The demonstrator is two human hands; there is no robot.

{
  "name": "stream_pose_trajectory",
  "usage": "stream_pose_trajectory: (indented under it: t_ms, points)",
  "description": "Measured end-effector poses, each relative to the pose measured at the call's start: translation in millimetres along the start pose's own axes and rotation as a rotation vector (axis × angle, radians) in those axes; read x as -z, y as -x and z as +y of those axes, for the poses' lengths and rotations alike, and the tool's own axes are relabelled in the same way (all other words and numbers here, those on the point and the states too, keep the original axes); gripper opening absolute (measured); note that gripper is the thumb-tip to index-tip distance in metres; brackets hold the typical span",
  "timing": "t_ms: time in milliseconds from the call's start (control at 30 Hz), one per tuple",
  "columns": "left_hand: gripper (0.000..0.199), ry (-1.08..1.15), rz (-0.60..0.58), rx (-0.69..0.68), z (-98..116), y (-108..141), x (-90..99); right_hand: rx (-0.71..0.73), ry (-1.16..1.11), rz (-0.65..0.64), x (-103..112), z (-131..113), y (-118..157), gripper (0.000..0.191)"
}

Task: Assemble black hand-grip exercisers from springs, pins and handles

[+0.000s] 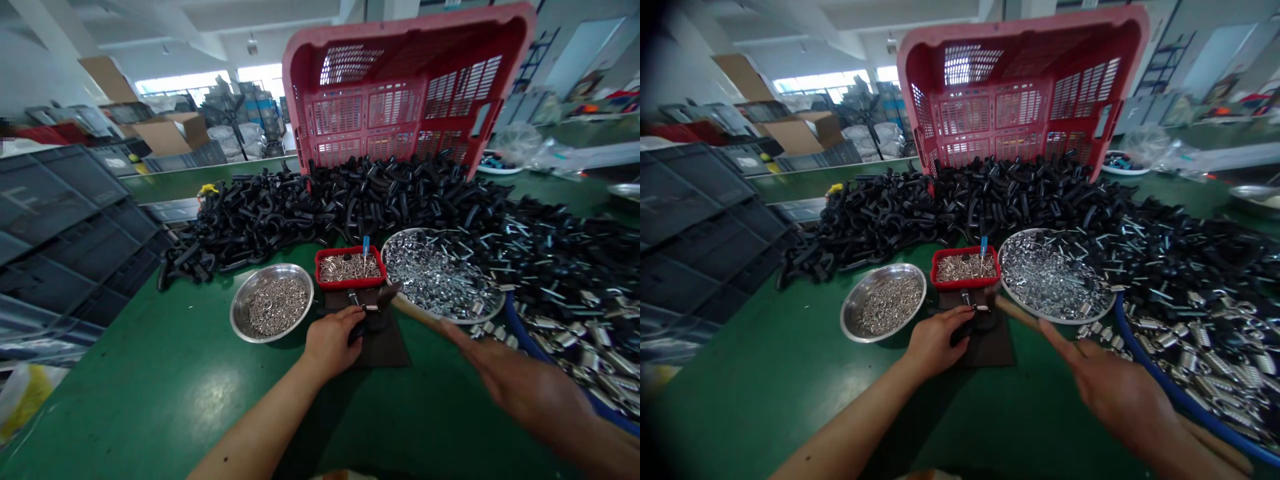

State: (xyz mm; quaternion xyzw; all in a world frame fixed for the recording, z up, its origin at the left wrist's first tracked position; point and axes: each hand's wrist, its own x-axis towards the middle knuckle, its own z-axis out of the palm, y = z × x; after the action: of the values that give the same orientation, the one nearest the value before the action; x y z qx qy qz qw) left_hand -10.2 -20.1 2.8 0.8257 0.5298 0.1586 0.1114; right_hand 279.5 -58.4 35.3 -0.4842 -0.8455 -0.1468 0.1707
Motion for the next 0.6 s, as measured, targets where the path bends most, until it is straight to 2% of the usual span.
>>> stream_pose_trajectory:
  t_ms: [67,100,200,267,367,433,500,600]
  points:
    - [0.047,0.001,-0.004,0.004,-1,0,-0.4,0.054,-0.039,-0.088,2,-1,-2,0.060]
    - [0.047,0.001,-0.004,0.001,-1,0,-0.7,0.047,-0.044,-0.079,5,-2,-4,0.058]
    - [0.047,-0.001,0.005,-0.015,-2,1,-1.2,-0.039,0.015,0.082,13,-4,-10,0.059]
    - [0.047,-0.003,0.003,-0.018,-2,1,-0.8,-0.021,0.060,0.118,13,-2,-12,0.061]
    - [0.047,0.001,-0.019,-0.021,-2,1,0.5,0.084,0.000,-0.028,6,5,-11,0.060]
    - [0.048,0.021,-0.033,-0.035,-4,2,0.8,0.060,-0.051,-0.087,5,7,-11,0.057]
    - [0.056,0.056,-0.010,-0.015,-6,4,-0.1,-0.020,-0.059,-0.028,7,2,-12,0.056]
    - [0.072,0.081,0.058,0.102,-11,10,-2.5,-0.088,-0.072,0.070,5,-12,-12,0.061]
